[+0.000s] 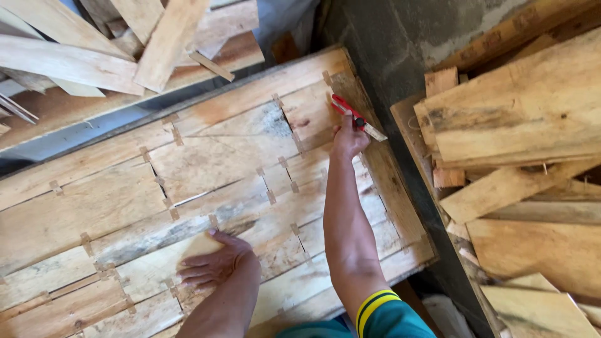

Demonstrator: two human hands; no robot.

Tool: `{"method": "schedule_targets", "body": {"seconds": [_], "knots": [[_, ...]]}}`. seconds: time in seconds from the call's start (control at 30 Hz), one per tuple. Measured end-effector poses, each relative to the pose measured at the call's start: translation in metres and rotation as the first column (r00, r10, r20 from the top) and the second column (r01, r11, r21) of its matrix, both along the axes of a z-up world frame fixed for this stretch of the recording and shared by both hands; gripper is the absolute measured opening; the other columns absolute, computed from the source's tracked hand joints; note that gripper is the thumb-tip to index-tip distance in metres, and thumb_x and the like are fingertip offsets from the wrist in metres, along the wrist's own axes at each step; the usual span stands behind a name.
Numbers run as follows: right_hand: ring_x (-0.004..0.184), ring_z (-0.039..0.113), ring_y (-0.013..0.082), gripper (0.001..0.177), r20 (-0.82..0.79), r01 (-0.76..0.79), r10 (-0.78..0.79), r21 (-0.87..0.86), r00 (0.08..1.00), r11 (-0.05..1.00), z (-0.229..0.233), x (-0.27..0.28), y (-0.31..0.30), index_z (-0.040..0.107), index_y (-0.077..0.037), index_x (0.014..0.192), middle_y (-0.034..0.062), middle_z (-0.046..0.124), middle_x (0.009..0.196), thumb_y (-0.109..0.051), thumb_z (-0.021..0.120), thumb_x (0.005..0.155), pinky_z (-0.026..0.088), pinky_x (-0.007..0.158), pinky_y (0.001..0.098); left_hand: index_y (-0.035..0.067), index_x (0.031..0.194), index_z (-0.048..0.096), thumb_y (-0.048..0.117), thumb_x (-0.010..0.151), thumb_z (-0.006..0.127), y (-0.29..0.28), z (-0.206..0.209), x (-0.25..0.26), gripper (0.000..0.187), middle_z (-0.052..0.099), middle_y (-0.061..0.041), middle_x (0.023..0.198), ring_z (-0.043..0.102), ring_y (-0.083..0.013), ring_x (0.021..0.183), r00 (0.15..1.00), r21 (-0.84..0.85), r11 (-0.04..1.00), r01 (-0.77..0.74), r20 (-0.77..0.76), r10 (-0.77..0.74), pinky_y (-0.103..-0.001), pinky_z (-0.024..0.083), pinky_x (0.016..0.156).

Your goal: Marking or scoring a wood veneer surface using a utility knife.

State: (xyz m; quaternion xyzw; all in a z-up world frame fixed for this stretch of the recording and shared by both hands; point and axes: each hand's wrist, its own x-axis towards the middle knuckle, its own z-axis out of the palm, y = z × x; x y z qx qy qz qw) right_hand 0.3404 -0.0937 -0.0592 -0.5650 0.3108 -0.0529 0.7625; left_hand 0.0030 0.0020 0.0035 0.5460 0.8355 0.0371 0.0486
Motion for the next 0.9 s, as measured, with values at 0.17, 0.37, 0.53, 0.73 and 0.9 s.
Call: {"method": "schedule_targets", "body": {"seconds": [0.17, 0.37, 0.53, 0.73, 0.9], "knots": [[0.042, 0.053, 0.0139, 0.023, 0.053, 0.019, -0.019, -0.016, 0.998, 1.0, -0.013, 0.058, 0.034, 0.069, 0.002, 0.09, 0.0071, 0.068, 0.067, -0.017, 0.08, 0.088, 0.04, 0.037, 0.0292, -0.004, 0.163, 0.02, 0.076, 0.1, 0.033, 0.004, 0.001, 0.002, 0.102, 0.015, -0.027, 0.171, 0.011, -0.0488, 0.157, 1.0, -0.024, 1.0, 0.002, 0.012, -0.001, -0.063, 0.013, 0.125], [0.04, 0.051, 0.0145, 0.027, -0.08, -0.001, 0.004, 0.032, 0.997, 0.999, -0.023, 0.085, 0.046, 0.065, 0.003, 0.089, 0.01, 0.065, 0.063, -0.018, 0.082, 0.09, 0.038, 0.036, 0.0299, -0.004, 0.163, 0.016, 0.077, 0.097, 0.031, 0.007, 0.004, 0.002, 0.105, 0.009, -0.027, 0.17, 0.005, -0.0469, 0.157, 0.999, -0.089, 0.996, 0.001, 0.035, 0.003, -0.061, 0.01, 0.125], [0.041, 0.049, 0.0124, 0.02, 0.01, 0.013, -0.013, -0.019, 1.0, 1.0, -0.029, 0.088, 0.038, 0.069, -0.001, 0.092, 0.0047, 0.066, 0.067, -0.016, 0.082, 0.087, 0.036, 0.034, 0.0299, -0.004, 0.163, 0.015, 0.077, 0.096, 0.03, 0.007, 0.006, 0.001, 0.106, 0.007, -0.027, 0.17, 0.004, -0.0465, 0.157, 0.999, -0.102, 0.995, 0.004, 0.046, 0.001, -0.061, 0.009, 0.124], [0.042, 0.052, 0.0131, 0.022, -0.084, -0.05, 0.046, -0.053, 0.995, 0.997, -0.017, 0.09, 0.039, 0.068, -0.005, 0.096, 0.0044, 0.071, 0.069, -0.016, 0.083, 0.085, 0.039, 0.036, 0.0296, -0.005, 0.163, 0.016, 0.077, 0.098, 0.03, 0.005, 0.0, 0.002, 0.105, 0.008, -0.028, 0.171, 0.006, -0.0475, 0.157, 0.999, -0.068, 0.997, 0.022, 0.041, -0.019, -0.062, 0.009, 0.125], [0.043, 0.052, 0.0164, 0.026, -0.053, -0.054, 0.049, -0.092, 0.997, 0.994, -0.032, 0.086, 0.035, 0.066, 0.0, 0.088, 0.0092, 0.067, 0.066, -0.018, 0.084, 0.086, 0.036, 0.037, 0.0324, -0.004, 0.163, 0.017, 0.077, 0.098, 0.03, 0.006, 0.003, 0.002, 0.105, 0.01, -0.028, 0.171, 0.009, -0.0476, 0.157, 1.0, -0.082, 0.996, 0.016, 0.016, -0.014, -0.062, 0.012, 0.125]]}}
